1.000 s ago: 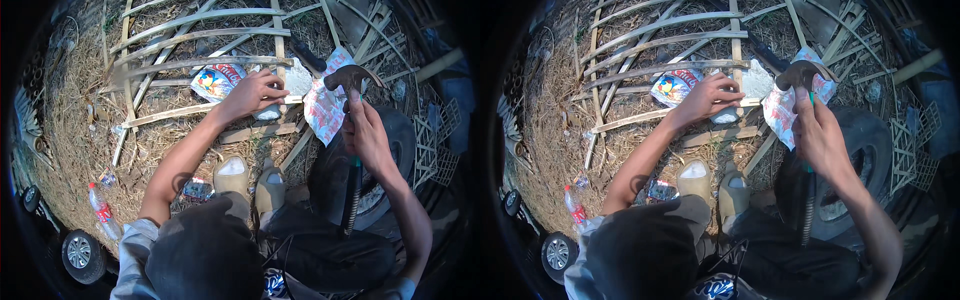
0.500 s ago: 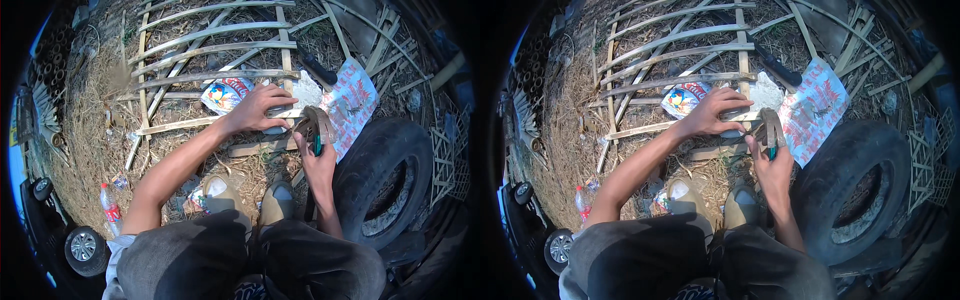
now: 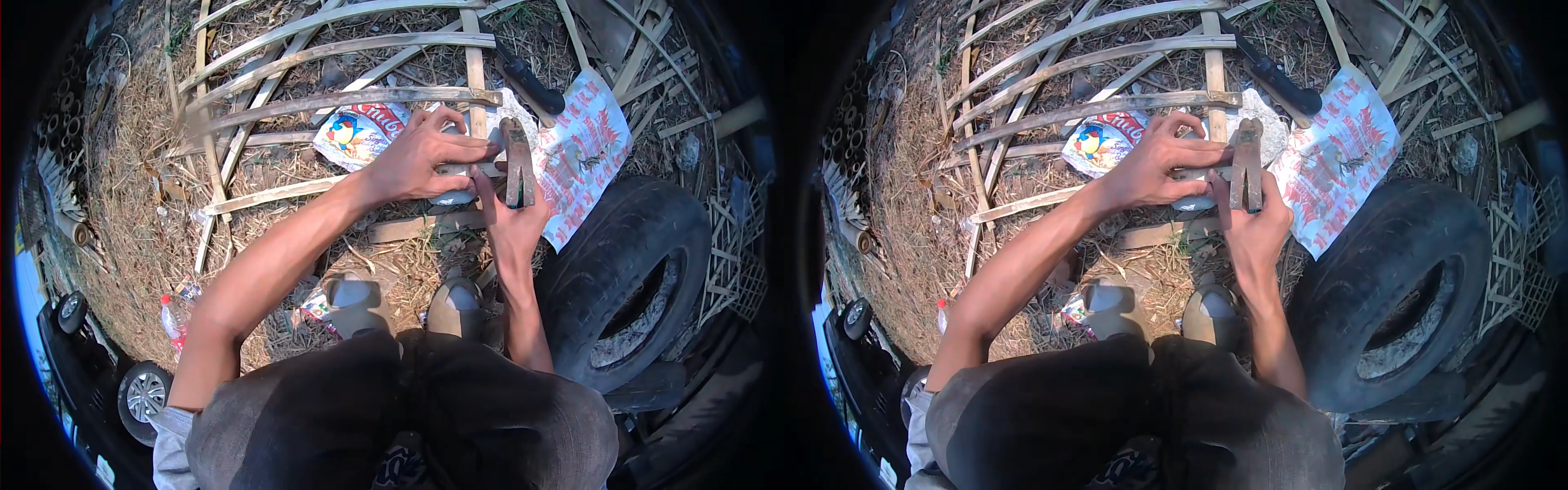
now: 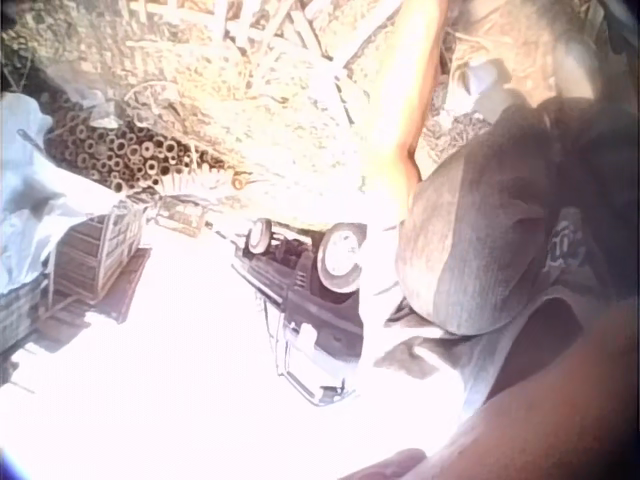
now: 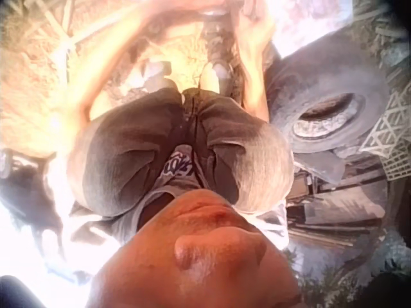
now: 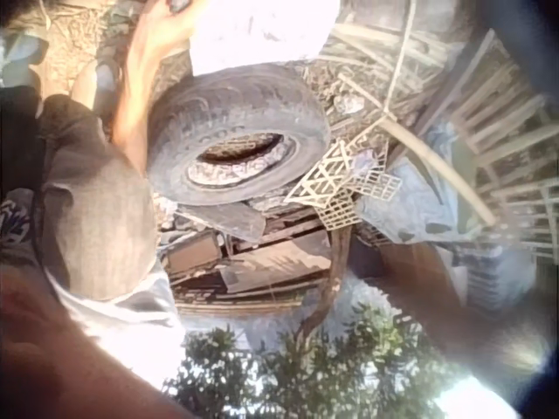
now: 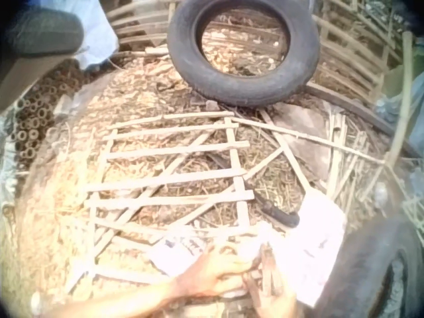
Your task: The person hammers nails into a wooden board and uses a large knife to split bamboo strips while working outdoors.
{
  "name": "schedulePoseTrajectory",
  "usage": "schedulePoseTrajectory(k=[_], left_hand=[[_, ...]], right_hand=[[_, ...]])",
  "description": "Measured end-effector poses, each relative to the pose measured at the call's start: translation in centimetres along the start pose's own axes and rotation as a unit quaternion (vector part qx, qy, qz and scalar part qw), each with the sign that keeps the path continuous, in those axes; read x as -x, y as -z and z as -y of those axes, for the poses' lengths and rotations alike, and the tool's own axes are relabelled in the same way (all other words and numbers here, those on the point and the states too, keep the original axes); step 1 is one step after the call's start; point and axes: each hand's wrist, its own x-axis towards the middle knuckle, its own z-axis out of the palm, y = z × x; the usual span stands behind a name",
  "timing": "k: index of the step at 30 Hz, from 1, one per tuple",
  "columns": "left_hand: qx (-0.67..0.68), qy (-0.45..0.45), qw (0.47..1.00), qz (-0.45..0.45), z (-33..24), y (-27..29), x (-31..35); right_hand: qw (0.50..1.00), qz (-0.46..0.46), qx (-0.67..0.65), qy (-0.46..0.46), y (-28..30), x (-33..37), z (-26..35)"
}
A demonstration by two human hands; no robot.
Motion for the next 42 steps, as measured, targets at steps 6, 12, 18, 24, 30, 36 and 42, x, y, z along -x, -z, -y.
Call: schedulePoseTrajectory(k=[6, 12, 18, 24, 30, 36, 42], left_hand=[[0.011, -0.007, 1.000, -0.017, 0.6, -0.6, 0.1], [-0.007, 0.003, 1.000, -0.007, 0.3, -0.3, 0.2], [-0.051, -0.010, 0.993, 0.110, -0.4, 2.7, 1.1], [-0.213, 0.055, 0.917, 0.333, -3.8, 7.3, 1.1], [-0.183, 0.320, 0.923, -0.106, -7.3, 0.3, -0.5], [-0.123, 0.350, 0.880, -0.297, -5.3, -4.6, 1.0], [-0.054, 0.395, 0.899, -0.182, -5.0, -3.3, 1.1]], right_hand=[[0.999, -0.002, -0.023, -0.030, -0.8, 0.4, 0.7], [0.996, 0.014, -0.069, -0.054, -0.7, 0.5, 0.4], [0.991, 0.051, -0.121, -0.034, 0.2, -0.3, 0.1], [0.997, 0.036, -0.064, -0.033, 0.6, -0.7, -0.9], [0.993, 0.032, -0.096, -0.056, 0.8, -1.1, -1.5], [0.993, 0.053, -0.096, -0.046, 1.4, -1.4, -1.8], [0.990, 0.072, -0.108, -0.061, 1.6, -1.8, -3.4]])
